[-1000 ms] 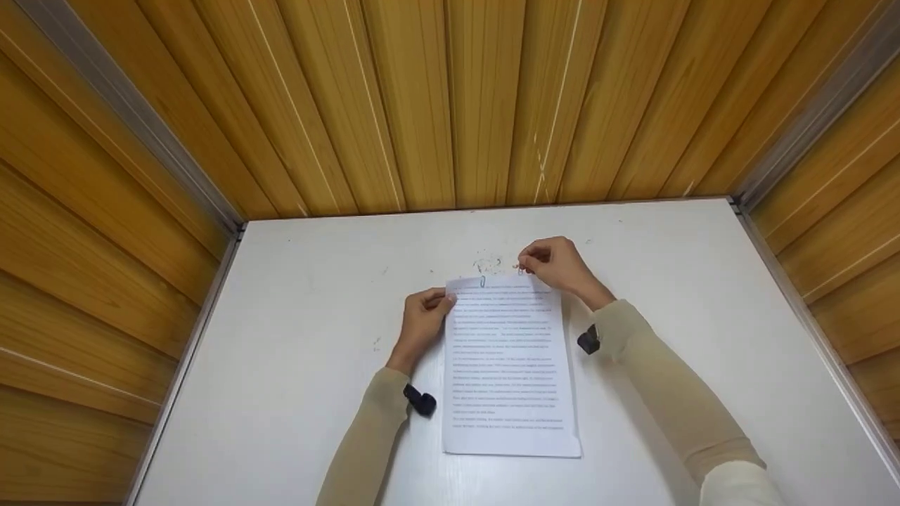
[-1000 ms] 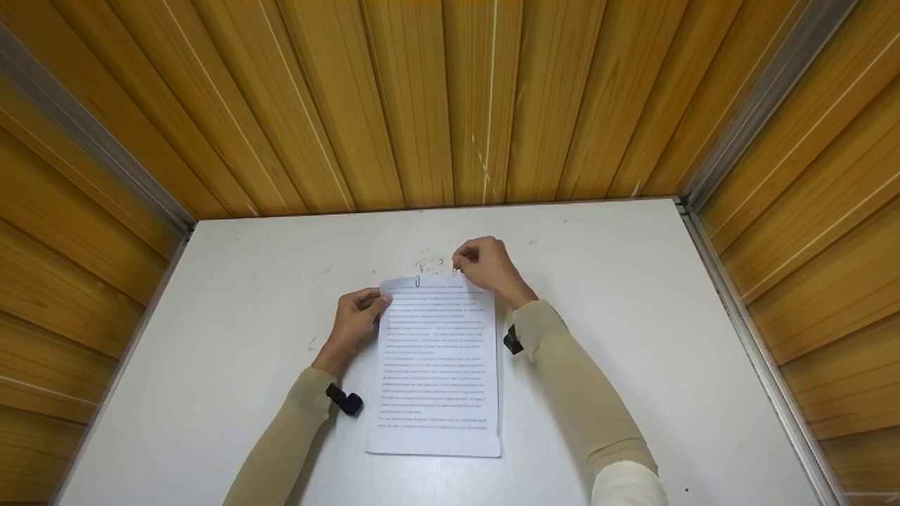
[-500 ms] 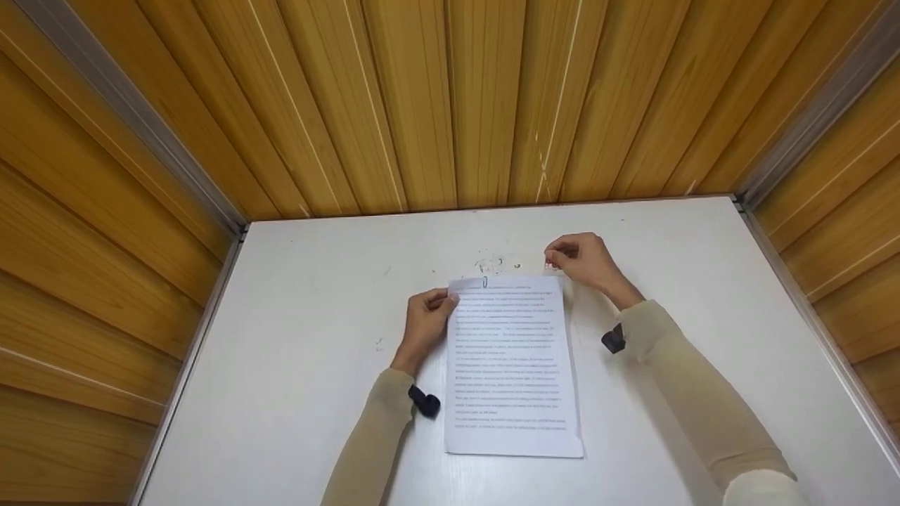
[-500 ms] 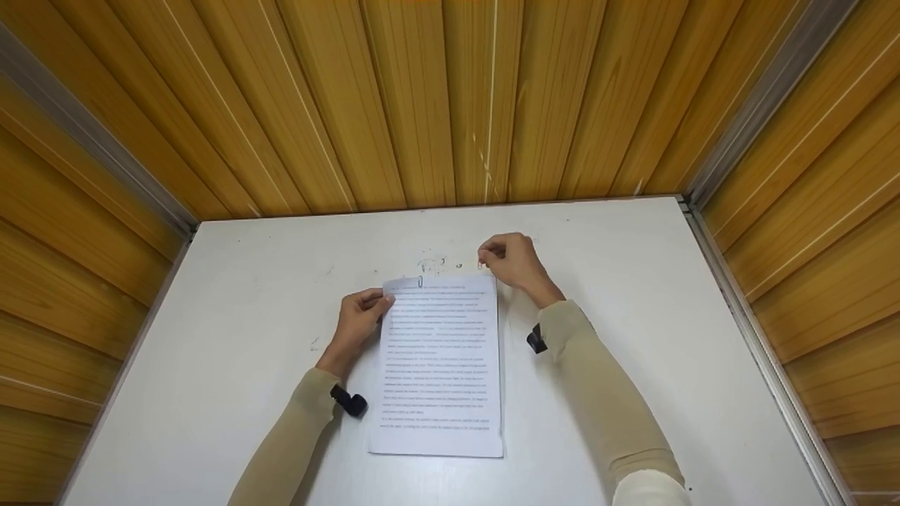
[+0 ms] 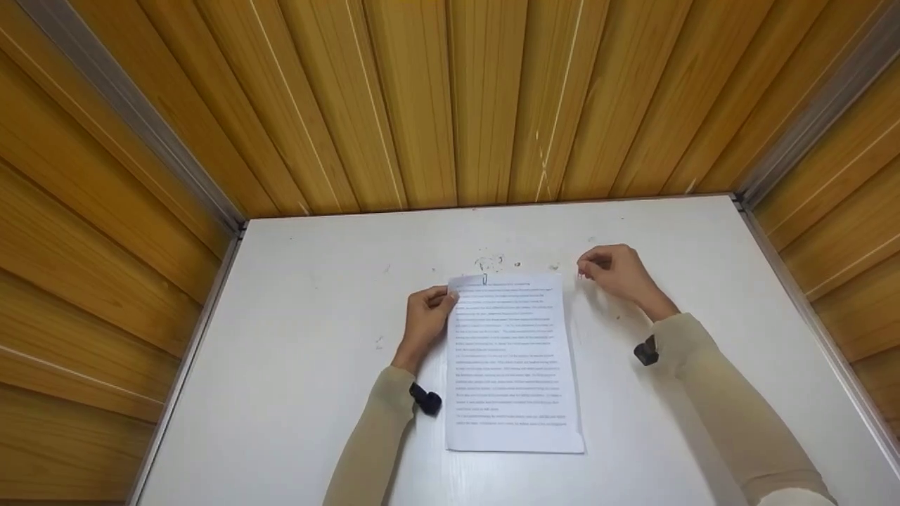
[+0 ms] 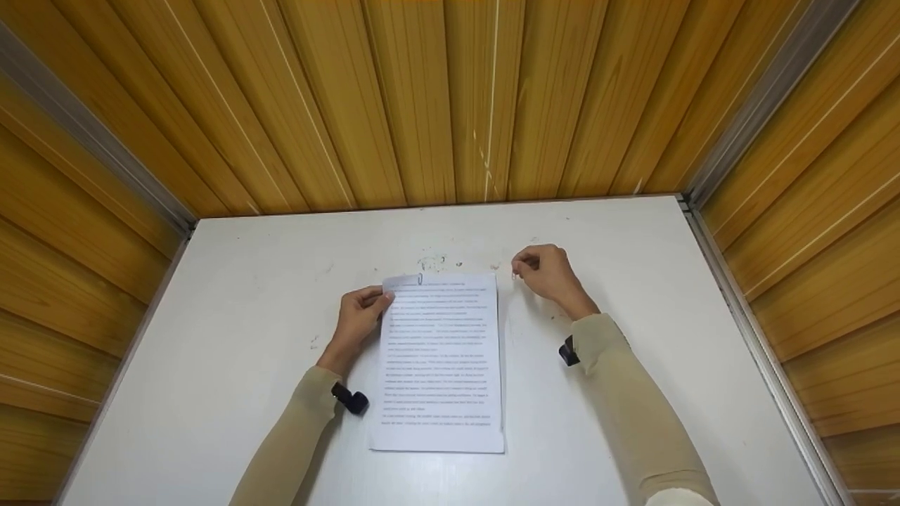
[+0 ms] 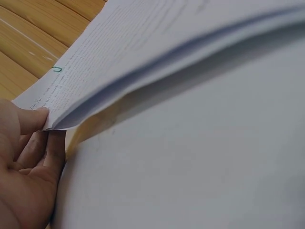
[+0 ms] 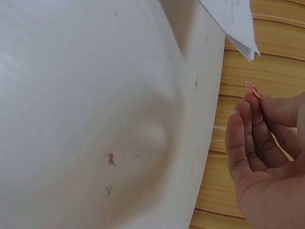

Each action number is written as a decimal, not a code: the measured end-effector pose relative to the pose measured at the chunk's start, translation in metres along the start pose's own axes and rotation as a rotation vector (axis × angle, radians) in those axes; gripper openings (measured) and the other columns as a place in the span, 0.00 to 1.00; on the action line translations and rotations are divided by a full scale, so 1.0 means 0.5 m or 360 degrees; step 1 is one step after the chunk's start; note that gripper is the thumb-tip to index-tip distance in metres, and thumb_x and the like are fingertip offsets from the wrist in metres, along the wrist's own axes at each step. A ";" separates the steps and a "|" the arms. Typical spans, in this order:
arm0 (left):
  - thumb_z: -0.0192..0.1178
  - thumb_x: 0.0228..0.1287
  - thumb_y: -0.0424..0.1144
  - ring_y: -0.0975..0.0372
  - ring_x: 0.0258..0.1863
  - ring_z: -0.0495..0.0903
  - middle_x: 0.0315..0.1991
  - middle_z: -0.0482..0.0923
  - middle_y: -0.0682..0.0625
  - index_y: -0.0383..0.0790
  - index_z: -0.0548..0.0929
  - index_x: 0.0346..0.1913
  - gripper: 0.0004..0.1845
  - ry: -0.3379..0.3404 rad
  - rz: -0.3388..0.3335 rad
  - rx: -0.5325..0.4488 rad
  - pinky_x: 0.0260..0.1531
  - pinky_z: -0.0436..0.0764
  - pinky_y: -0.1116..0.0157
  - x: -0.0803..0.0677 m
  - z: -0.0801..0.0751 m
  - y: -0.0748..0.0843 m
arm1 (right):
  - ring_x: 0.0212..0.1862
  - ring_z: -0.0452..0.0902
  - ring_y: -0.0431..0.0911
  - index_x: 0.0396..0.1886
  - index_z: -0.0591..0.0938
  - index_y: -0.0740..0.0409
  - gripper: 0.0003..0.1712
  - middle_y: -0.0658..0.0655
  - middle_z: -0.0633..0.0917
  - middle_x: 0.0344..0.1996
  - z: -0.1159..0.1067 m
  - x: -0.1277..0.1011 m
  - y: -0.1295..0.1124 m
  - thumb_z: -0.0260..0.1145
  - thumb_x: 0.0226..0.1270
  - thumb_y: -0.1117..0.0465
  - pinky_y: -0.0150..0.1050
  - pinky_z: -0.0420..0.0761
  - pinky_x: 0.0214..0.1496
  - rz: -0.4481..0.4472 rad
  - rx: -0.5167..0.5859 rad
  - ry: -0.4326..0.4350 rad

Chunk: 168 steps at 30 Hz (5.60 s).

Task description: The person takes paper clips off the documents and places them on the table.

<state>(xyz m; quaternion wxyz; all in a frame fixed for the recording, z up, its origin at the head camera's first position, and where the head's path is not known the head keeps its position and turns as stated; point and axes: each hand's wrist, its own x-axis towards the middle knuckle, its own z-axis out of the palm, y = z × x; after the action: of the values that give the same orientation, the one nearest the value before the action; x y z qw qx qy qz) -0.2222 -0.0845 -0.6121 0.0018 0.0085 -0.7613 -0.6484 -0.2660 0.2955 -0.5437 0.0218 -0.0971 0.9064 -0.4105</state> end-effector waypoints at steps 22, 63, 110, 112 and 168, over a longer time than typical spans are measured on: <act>0.66 0.77 0.37 0.59 0.41 0.90 0.46 0.92 0.43 0.34 0.90 0.55 0.12 -0.0004 -0.0026 0.0022 0.44 0.86 0.66 0.011 -0.006 0.002 | 0.55 0.76 0.56 0.48 0.89 0.58 0.09 0.62 0.87 0.50 0.008 -0.013 0.033 0.64 0.82 0.62 0.55 0.73 0.64 0.0235 -0.0170 -0.0261; 0.65 0.77 0.35 0.58 0.38 0.91 0.44 0.92 0.43 0.33 0.90 0.56 0.12 -0.0004 -0.0023 -0.0037 0.39 0.86 0.68 0.003 -0.003 0.002 | 0.50 0.85 0.56 0.53 0.87 0.64 0.10 0.62 0.89 0.47 0.109 0.034 -0.142 0.68 0.76 0.68 0.56 0.83 0.58 -0.0399 -0.0033 0.0167; 0.66 0.77 0.37 0.56 0.42 0.92 0.46 0.92 0.40 0.33 0.90 0.55 0.12 -0.0019 0.0019 -0.0054 0.41 0.87 0.66 0.013 -0.003 0.001 | 0.52 0.86 0.54 0.48 0.89 0.63 0.09 0.58 0.88 0.47 0.263 0.057 -0.190 0.73 0.69 0.68 0.48 0.85 0.59 -0.0735 -0.0361 0.0093; 0.66 0.77 0.36 0.57 0.41 0.92 0.46 0.92 0.40 0.33 0.90 0.55 0.12 -0.0015 0.0014 -0.0051 0.41 0.87 0.67 0.010 -0.004 -0.001 | 0.51 0.86 0.53 0.47 0.89 0.63 0.09 0.58 0.88 0.47 0.266 0.057 -0.190 0.73 0.69 0.67 0.47 0.85 0.58 -0.0752 -0.0393 0.0088; 0.66 0.76 0.35 0.58 0.40 0.91 0.45 0.92 0.40 0.32 0.90 0.53 0.12 0.0033 -0.0004 0.0022 0.40 0.85 0.69 0.007 -0.002 -0.002 | 0.44 0.90 0.56 0.42 0.93 0.66 0.08 0.62 0.92 0.39 0.243 0.086 -0.217 0.72 0.66 0.67 0.49 0.89 0.49 -0.0772 -0.0582 -0.0042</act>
<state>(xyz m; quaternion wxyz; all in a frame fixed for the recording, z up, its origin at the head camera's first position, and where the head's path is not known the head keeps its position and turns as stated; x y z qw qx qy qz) -0.2255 -0.0854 -0.6130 0.0089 0.0161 -0.7657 -0.6429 -0.2764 0.1275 -0.5414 -0.0830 -0.3182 0.9153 -0.2324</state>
